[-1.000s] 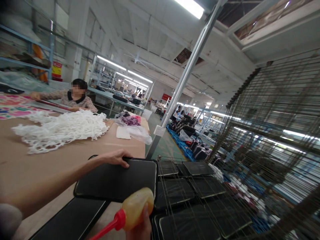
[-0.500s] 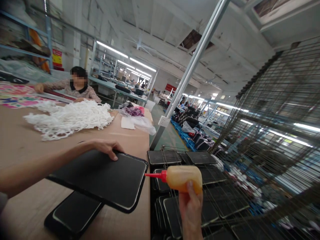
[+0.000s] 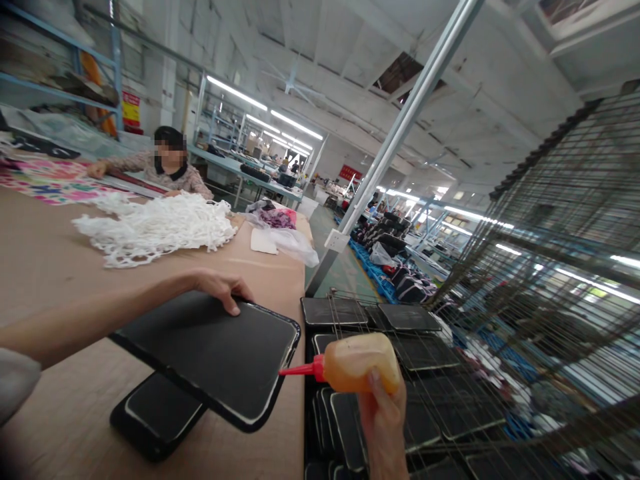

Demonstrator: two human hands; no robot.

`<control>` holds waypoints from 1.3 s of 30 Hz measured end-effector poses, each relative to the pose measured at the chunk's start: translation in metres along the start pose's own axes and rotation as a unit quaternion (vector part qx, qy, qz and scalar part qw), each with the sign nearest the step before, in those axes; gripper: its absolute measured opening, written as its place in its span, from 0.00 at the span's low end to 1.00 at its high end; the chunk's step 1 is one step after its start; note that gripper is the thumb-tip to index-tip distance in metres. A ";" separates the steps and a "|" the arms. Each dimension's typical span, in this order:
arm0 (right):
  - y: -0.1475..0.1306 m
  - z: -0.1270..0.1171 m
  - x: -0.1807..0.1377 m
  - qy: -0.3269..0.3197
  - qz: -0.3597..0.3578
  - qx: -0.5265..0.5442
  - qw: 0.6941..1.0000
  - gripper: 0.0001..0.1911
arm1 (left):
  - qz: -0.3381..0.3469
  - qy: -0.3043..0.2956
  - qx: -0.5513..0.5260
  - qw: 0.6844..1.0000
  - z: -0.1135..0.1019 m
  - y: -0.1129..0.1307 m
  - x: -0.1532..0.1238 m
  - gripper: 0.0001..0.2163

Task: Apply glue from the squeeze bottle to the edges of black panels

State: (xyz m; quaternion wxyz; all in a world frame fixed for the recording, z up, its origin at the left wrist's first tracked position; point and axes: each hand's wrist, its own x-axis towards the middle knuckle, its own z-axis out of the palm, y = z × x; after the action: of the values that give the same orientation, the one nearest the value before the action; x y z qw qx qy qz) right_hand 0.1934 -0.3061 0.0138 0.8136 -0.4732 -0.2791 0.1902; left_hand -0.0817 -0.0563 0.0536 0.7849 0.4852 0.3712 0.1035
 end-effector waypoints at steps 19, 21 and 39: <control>0.004 -0.020 -0.011 -0.015 0.024 -0.005 1.000 0.34 | 0.079 -0.247 0.315 0.913 -0.005 -0.005 -0.003 0.15; 0.007 -0.025 -0.009 -0.011 0.020 -0.011 1.000 0.35 | 0.078 -0.241 0.309 0.917 -0.006 -0.008 -0.003 0.16; 0.042 -0.060 -0.033 0.114 -0.270 -0.307 0.905 0.13 | 0.096 -0.176 0.201 0.959 -0.024 -0.051 0.015 0.17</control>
State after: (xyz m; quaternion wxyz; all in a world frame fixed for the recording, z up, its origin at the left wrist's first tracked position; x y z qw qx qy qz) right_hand 0.2037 -0.3446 -0.0554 0.6743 -0.6247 -0.3461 -0.1876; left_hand -0.0976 -0.0582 -0.0019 0.7102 0.6771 0.1921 0.0147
